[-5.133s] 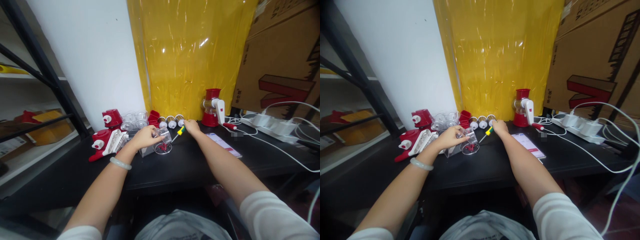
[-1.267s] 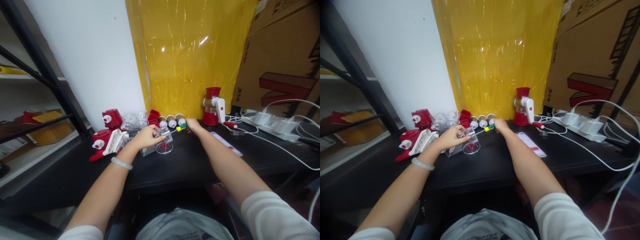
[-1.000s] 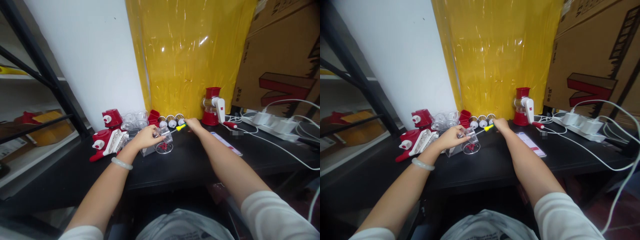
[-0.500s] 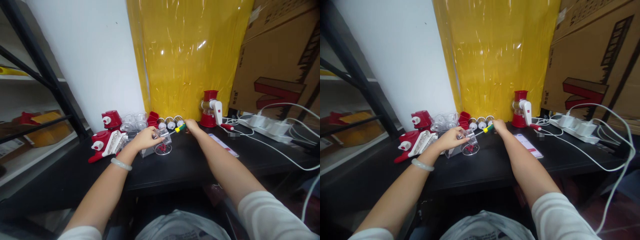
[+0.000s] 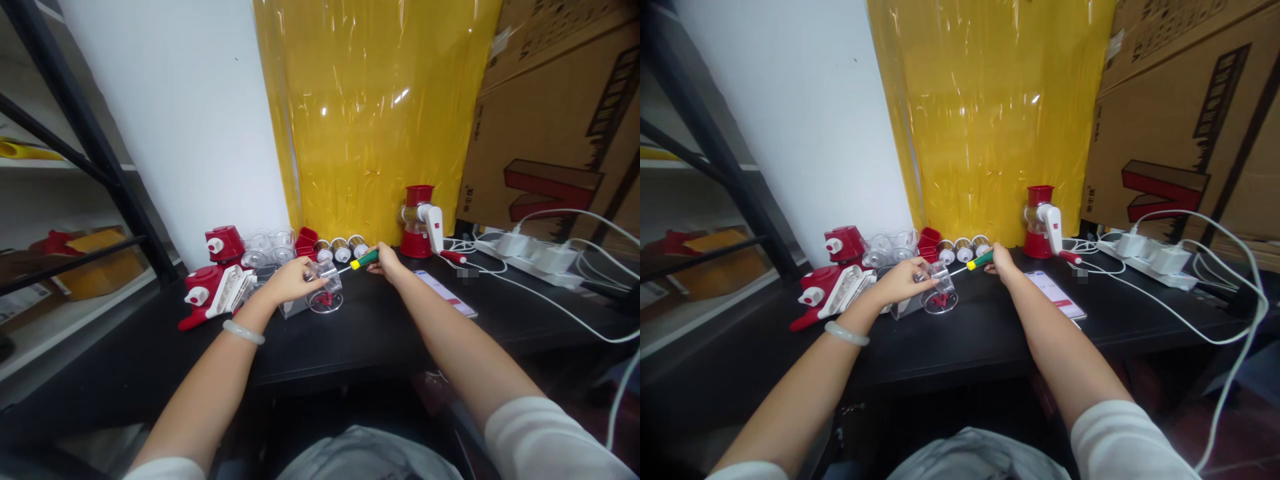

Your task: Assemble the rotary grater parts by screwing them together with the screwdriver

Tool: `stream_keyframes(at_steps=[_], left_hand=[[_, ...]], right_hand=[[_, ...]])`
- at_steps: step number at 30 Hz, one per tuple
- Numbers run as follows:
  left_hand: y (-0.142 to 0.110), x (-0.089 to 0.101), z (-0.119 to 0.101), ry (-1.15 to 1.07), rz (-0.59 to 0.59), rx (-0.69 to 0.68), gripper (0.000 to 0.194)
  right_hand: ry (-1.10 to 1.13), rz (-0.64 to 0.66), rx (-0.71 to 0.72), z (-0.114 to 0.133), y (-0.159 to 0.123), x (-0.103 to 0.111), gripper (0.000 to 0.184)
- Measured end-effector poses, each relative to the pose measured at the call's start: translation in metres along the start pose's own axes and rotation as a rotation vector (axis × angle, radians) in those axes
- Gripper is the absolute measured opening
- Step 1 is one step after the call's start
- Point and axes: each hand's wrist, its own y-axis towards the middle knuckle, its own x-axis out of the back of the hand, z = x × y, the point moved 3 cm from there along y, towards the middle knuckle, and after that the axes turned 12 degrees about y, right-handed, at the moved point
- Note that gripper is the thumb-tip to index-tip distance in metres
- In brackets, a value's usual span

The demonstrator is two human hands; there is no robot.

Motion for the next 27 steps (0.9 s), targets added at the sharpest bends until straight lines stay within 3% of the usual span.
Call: stream_keyframes(at_steps=[9, 17, 23, 27], left_hand=[[0.0, 0.0, -0.002, 0.028, 0.032, -0.017, 0.046], [0.0, -0.001, 0.0, 0.03, 0.025, -0.025, 0.046], [0.0, -0.002, 0.0, 0.042, 0.024, -0.02, 0.046], [-0.001, -0.002, -0.002, 0.055, 0.023, -0.044, 0.048]], right_hand=[[-0.054, -0.119, 0.225, -0.007, 0.003, -0.001, 0.017], [-0.151, -0.146, 0.295, -0.012, 0.01, 0.002, 0.03], [-0.036, -0.097, 0.176, -0.013, 0.011, 0.002, 0.029], [-0.003, -0.095, 0.218, -0.012, 0.006, 0.002, 0.024]])
